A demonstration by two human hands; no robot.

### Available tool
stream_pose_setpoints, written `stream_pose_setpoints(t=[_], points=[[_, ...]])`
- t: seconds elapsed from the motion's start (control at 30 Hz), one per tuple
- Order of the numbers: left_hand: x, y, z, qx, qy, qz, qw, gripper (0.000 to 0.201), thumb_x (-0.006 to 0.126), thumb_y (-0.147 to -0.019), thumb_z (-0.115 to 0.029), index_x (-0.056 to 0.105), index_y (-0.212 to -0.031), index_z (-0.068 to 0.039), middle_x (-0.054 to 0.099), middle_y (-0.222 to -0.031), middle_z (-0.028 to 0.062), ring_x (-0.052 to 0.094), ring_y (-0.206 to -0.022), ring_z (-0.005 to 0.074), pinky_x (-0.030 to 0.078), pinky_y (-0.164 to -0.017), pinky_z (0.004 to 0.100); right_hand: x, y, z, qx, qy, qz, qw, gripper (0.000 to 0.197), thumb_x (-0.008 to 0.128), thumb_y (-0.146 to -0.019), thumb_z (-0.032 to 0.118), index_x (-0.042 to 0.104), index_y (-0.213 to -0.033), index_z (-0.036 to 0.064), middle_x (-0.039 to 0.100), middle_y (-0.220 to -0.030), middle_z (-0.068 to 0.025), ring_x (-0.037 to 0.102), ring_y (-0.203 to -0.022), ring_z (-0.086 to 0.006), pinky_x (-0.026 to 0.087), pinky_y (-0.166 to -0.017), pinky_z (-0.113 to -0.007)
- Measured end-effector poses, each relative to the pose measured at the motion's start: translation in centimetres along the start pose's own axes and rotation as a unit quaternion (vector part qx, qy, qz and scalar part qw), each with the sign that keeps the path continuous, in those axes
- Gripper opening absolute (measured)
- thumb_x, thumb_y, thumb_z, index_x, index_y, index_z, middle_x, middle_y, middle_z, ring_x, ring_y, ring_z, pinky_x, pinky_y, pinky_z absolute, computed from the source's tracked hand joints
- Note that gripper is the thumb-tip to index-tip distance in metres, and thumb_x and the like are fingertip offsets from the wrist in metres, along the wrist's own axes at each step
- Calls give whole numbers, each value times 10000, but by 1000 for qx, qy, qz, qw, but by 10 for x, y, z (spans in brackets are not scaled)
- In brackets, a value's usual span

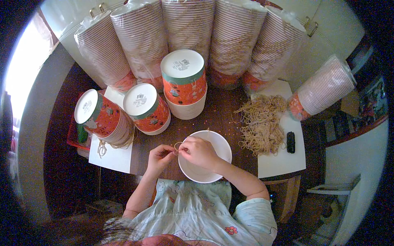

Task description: Threading a string through holes in paper buckets to create handles.

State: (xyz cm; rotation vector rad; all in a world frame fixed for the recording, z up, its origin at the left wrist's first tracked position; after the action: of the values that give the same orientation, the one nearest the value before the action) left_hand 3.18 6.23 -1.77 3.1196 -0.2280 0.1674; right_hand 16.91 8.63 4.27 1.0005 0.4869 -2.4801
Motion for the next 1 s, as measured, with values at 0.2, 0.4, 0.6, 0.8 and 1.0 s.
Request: stream_pose_setpoints(t=[0.2, 0.4, 0.6, 0.8, 1.0], points=[[2, -2, 1, 0, 0, 5, 1000, 84, 605, -770, 1, 585, -852, 6, 610, -811, 45, 566, -748, 92, 459, -686, 217, 0, 0, -1, 3, -3, -5, 1000, 106, 598, -723, 194, 629, -723, 93, 578, -749, -46, 582, -692, -217, 467, -605, -346], [5, -2, -1, 10, -16, 5, 1000, 90, 603, -779, -15, 583, -866, -7, 596, -800, 11, 537, -705, 45, 429, -610, 168, 0, 0, -2, 19, -4, 4, 1000, 95, 626, -700, 167, 631, -740, 81, 595, -757, -50, 586, -712, -213, 468, -632, -327], [5, -4, -9, 31, -58, 13, 998, 49, 587, -787, -10, 562, -829, -8, 559, -820, 12, 521, -749, 71, 429, -678, 204, -2, 0, 0, 19, 6, 7, 1000, 85, 615, -709, 172, 630, -741, 94, 594, -762, -50, 585, -709, -212, 468, -625, -326], [9, -1, 14, -81, 39, 59, 994, 49, 532, -832, -54, 531, -877, -36, 539, -830, 2, 514, -767, 85, 414, -716, 205, -4, 0, 2, -1, 21, 6, 1000, 105, 606, -728, 206, 621, -718, 103, 566, -745, -43, 580, -702, -213, 468, -594, -349], [16, 8, 10, -235, 255, 93, 933, 80, 519, -857, -129, 554, -895, -68, 537, -818, -36, 478, -711, 34, 383, -619, 170, -13, 5, 10, -18, 0, 24, 1000, 210, 626, -716, 215, 563, -898, 131, 569, -753, -40, 586, -698, -213, 471, -578, -352]])
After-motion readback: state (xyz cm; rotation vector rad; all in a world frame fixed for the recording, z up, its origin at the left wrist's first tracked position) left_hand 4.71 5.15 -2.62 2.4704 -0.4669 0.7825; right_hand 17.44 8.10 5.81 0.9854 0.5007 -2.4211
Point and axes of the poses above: each hand's wrist, its own y-axis away from the middle knuckle, its own x-axis out of the palm, z = x × y, the point moved 6 cm from there along -y, towards the middle knuckle
